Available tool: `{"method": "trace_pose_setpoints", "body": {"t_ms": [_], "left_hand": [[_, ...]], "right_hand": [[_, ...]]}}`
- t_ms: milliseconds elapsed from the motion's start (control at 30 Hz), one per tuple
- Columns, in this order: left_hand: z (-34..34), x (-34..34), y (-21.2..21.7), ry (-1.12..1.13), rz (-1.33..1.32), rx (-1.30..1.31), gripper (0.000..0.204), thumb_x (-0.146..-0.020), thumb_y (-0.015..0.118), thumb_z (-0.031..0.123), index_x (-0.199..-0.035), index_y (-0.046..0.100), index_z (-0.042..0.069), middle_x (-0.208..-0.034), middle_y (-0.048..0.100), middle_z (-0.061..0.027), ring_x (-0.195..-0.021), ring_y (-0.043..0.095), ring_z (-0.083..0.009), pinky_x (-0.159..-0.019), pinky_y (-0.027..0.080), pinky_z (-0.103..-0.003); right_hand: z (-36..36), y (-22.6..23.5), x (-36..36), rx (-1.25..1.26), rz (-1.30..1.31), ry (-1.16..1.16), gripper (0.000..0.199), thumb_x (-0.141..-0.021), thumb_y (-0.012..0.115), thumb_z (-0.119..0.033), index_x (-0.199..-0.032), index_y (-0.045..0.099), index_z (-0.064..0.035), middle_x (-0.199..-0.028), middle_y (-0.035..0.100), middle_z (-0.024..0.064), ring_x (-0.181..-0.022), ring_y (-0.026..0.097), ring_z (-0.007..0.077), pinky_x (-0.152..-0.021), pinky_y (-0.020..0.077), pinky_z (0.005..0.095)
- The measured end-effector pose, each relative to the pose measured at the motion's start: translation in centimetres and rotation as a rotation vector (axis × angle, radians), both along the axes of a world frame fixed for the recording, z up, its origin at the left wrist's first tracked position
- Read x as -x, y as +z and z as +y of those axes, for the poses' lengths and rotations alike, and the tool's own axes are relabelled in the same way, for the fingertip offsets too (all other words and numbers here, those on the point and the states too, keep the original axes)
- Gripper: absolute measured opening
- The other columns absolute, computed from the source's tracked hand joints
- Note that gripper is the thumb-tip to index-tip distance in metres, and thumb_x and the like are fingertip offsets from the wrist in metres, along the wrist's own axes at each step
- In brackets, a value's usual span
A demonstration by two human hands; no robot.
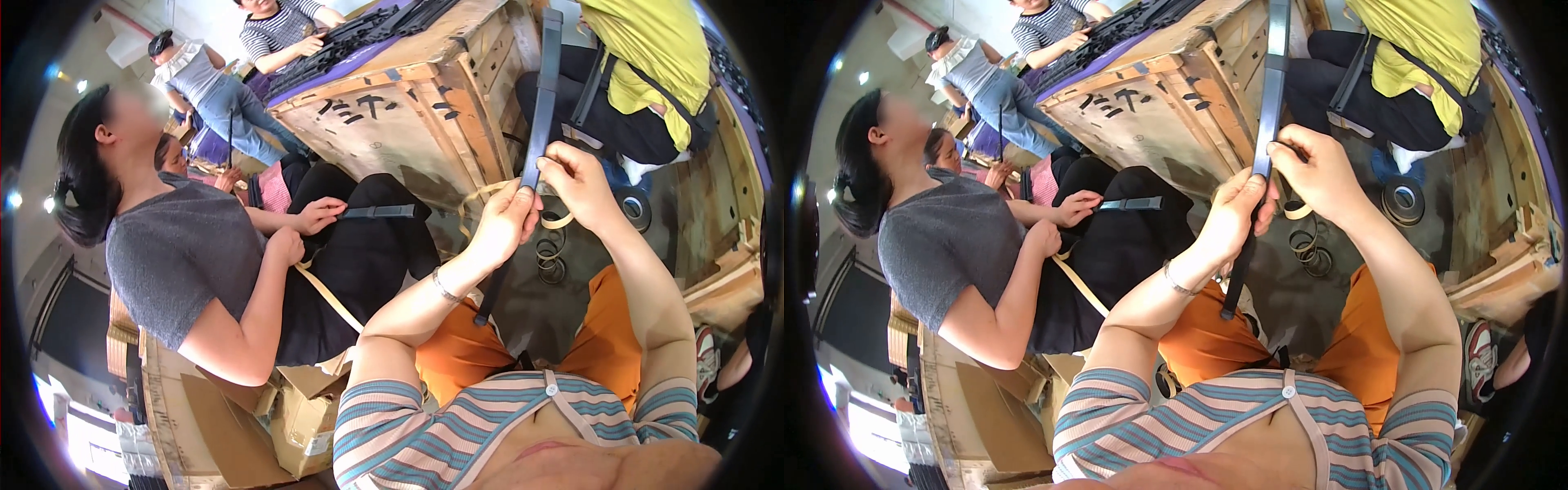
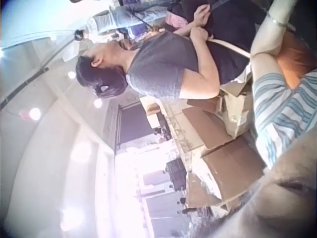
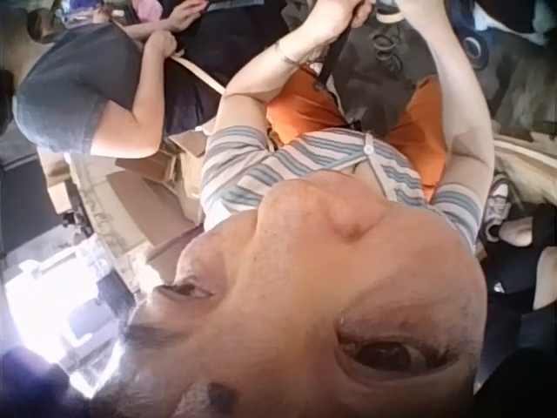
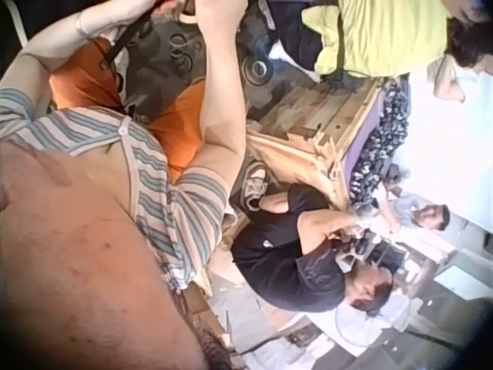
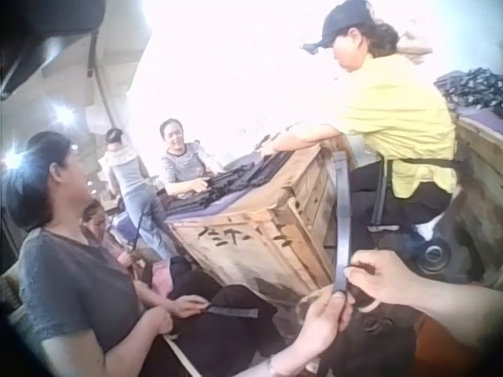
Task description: Manually wrap yellow tape or straps around long black rods for assembly.
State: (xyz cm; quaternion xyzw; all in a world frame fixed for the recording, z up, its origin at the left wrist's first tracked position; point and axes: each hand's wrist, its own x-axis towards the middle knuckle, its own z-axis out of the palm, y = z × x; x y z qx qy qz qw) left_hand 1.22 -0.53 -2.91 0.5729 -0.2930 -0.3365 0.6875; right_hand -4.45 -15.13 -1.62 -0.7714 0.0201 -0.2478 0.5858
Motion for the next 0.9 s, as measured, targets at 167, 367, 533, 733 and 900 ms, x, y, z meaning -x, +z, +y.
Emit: {"method": "trace_pose_setpoints", "body": {"t_ms": [167, 367, 533, 733, 900], "left_hand": [[-0.1, -0.1, 0.3, -0.028, 0.098, 0.037, 0.024, -0.095, 0.035, 0.023, -0.083, 0.047, 0.005, -0.057, 0.041, -0.0005, -0.047, 0.035, -0.0079, -0.044, 0.029, -0.021], [-0.4, -0.2, 0.2, -0.064, 0.066, 0.017, 0.025, -0.095, 0.034, 0.023, -0.082, 0.047, 0.005, -0.057, 0.042, -0.0011, -0.046, 0.035, -0.0084, -0.043, 0.029, -0.021], [0.3, -0.1, 0.5, -0.063, 0.032, 0.013, 0.027, -0.095, 0.035, 0.024, -0.082, 0.048, 0.005, -0.057, 0.044, -0.0017, -0.045, 0.038, -0.0089, -0.043, 0.031, -0.021], [-0.6, 0.4, 0.1, -0.052, -0.081, 0.067, 0.015, -0.089, 0.051, 0.017, -0.088, 0.047, 0.003, -0.069, 0.051, -0.0028, -0.057, 0.048, -0.0091, -0.051, 0.041, -0.022], [-0.3, 0.8, -0.8, 0.220, -0.454, -0.144, 0.016, -0.084, 0.056, 0.014, -0.091, 0.048, 0.002, -0.074, 0.049, -0.0037, -0.062, 0.046, -0.0085, -0.055, 0.040, -0.023]], "right_hand": [[0.2, 0.8, 0.1, -0.025, -0.087, 0.093, 0.016, -0.085, 0.056, -0.012, -0.074, 0.054, -0.0008, -0.063, 0.047, -0.0038, -0.060, 0.039, 0.0027, -0.055, 0.0336, 0.0204], [-0.6, 0.4, -0.4, -0.252, -0.021, 0.115, 0.013, -0.080, 0.056, -0.009, -0.069, 0.054, -0.0025, -0.062, 0.045, -0.0056, -0.059, 0.038, 0.0024, -0.053, 0.0303, 0.0203], [0.8, 1.1, -0.3, -0.290, -0.050, 0.073, 0.012, -0.078, 0.054, -0.007, -0.068, 0.054, -0.0010, -0.063, 0.051, -0.0022, -0.060, 0.044, 0.0034, -0.054, 0.0339, 0.0206], [0.8, 1.6, 0.2, -0.167, -0.143, -0.110, 0.024, -0.076, 0.055, -0.005, -0.056, 0.041, -0.0045, -0.054, 0.040, -0.0048, -0.053, 0.037, 0.0017, -0.047, 0.0294, 0.0217], [1.3, 2.2, 0.1, 0.073, -0.208, -0.268, 0.021, -0.074, 0.060, -0.011, -0.060, 0.048, -0.0019, -0.051, 0.041, -0.0020, -0.052, 0.037, 0.0032, -0.045, 0.0300, 0.0232]]}}
